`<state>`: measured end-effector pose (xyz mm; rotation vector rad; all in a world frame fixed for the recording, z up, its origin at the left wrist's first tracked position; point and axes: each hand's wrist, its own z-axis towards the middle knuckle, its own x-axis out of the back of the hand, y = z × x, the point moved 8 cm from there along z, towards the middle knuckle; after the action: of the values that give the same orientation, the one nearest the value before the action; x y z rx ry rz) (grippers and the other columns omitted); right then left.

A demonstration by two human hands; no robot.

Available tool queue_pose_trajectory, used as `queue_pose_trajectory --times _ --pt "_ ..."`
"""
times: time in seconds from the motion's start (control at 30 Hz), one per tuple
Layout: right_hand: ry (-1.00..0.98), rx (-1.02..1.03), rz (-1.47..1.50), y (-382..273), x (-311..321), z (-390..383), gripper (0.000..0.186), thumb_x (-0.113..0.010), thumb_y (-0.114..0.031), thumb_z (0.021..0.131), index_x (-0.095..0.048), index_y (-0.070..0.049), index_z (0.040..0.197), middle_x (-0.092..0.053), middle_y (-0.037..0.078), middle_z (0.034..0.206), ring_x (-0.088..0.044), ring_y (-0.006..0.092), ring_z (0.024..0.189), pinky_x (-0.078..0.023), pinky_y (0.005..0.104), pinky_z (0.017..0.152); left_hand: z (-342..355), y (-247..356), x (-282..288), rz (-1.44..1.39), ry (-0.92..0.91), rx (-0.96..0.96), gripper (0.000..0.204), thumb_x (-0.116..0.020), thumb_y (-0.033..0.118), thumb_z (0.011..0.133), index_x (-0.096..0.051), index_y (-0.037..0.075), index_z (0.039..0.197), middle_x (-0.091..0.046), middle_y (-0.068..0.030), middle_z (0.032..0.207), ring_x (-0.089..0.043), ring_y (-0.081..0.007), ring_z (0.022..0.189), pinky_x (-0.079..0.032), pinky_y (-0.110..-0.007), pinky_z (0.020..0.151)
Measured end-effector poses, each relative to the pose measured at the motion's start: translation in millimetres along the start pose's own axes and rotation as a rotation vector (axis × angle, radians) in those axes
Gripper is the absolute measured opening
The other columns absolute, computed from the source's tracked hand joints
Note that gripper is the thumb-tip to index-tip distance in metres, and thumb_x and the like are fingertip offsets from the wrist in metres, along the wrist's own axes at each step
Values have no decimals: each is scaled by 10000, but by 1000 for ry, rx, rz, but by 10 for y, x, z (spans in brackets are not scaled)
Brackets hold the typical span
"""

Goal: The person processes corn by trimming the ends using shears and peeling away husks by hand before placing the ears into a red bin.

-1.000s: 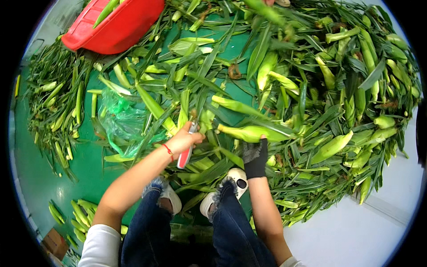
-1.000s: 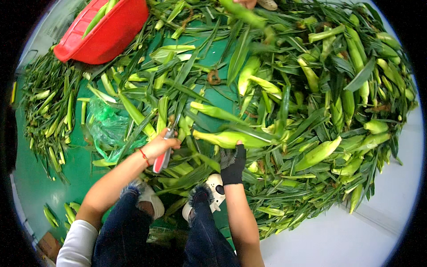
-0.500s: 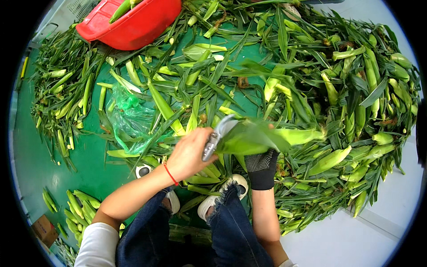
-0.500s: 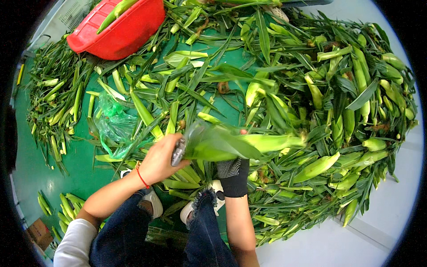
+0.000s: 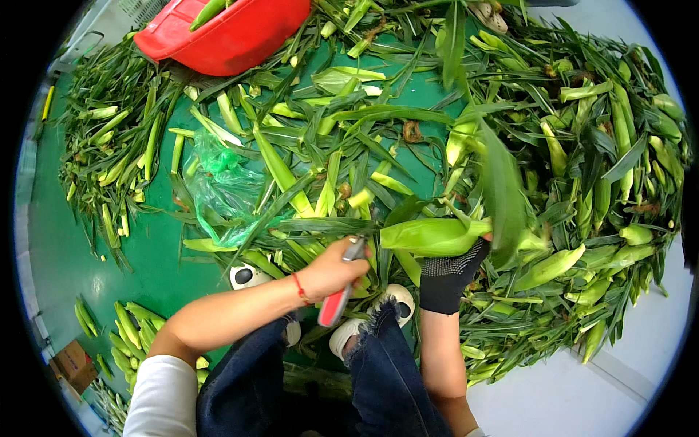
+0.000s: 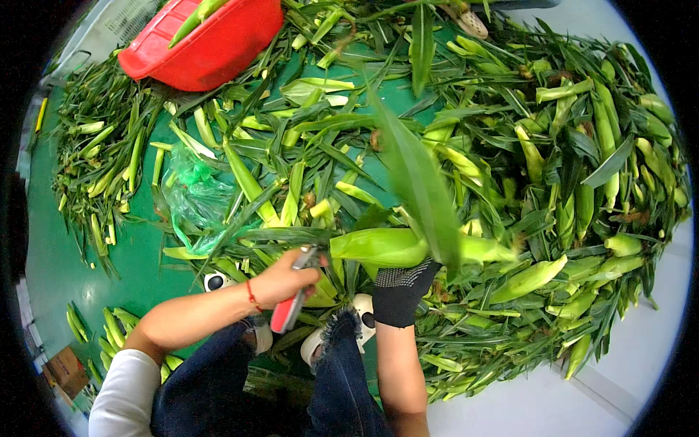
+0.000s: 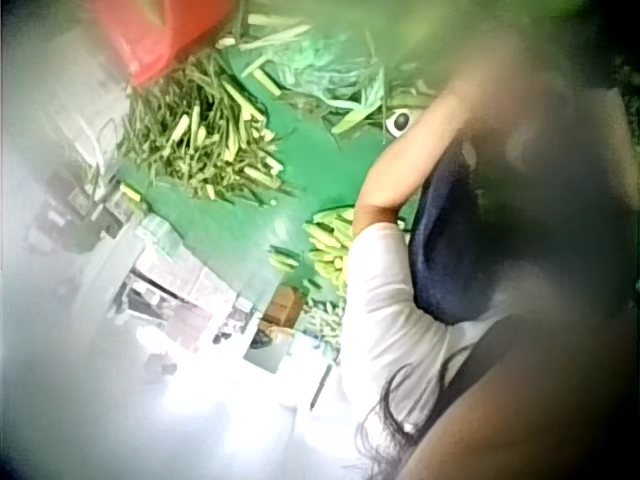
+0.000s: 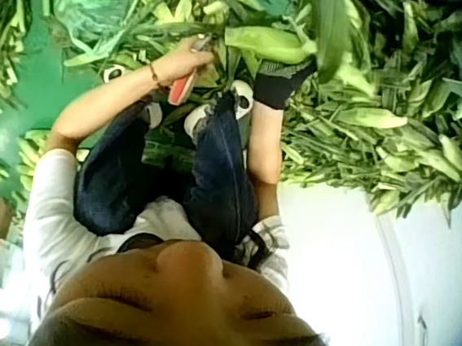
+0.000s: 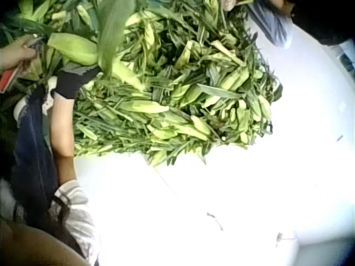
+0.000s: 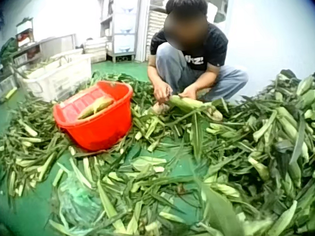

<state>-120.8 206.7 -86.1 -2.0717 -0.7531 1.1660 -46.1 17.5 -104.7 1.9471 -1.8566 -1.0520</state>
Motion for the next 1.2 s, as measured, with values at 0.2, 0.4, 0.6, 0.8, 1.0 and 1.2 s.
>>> queue_pose_trajectory --times 0.2,0.4,0.6,0.8,1.0,1.2 --pt "-5 -149 135 248 -4 -74 541 -595 -393 872 -392 -112 1287 -489 106 1191 -513 263 1045 -422 433 938 -283 887 -114 918 189 -834 446 -678 125 709 -422 -13 1048 -573 -161 731 -599 -340 678 -491 -403 622" --pt "-204 -17 -1 130 -41 84 579 -453 -499 910 -397 -96 1322 -515 83 1230 -528 222 1047 -434 350 917 -161 733 26 157 -180 -424 401 -633 59 726 -491 62 1101 -531 -58 868 -518 -107 824 -443 -254 696" --pt "-305 -201 424 122 -119 101 510 -504 -505 885 -491 -111 1208 -580 76 1122 -561 229 989 -465 381 887 -2 390 754 -1185 341 -247 334 -570 345 869 -481 49 994 -550 -76 890 -558 -217 825 -466 -346 775" --pt "126 -13 -10 -63 -17 11 485 -640 -396 831 -492 -76 1163 -549 83 1079 -534 236 999 -436 404 908 -436 -219 -209 -601 -125 309 343 -572 179 818 -447 93 1125 -553 -52 1013 -573 -182 951 -461 -371 796" --pt "5 113 -36 -47 -135 -181 579 -619 -328 820 -408 -84 1301 -516 95 1096 -502 238 1048 -411 409 933 -258 32 -463 -605 -84 179 374 -571 78 785 -444 61 1137 -552 -36 903 -556 -141 791 -449 -286 667" --pt "-128 -73 -332 -50 -77 -56 641 -645 -217 780 -364 -61 1335 -531 100 1102 -539 236 993 -451 372 874 -163 -215 -82 -58 -145 74 307 -561 91 762 -471 15 1045 -549 -81 753 -574 -181 648 -474 -313 597"
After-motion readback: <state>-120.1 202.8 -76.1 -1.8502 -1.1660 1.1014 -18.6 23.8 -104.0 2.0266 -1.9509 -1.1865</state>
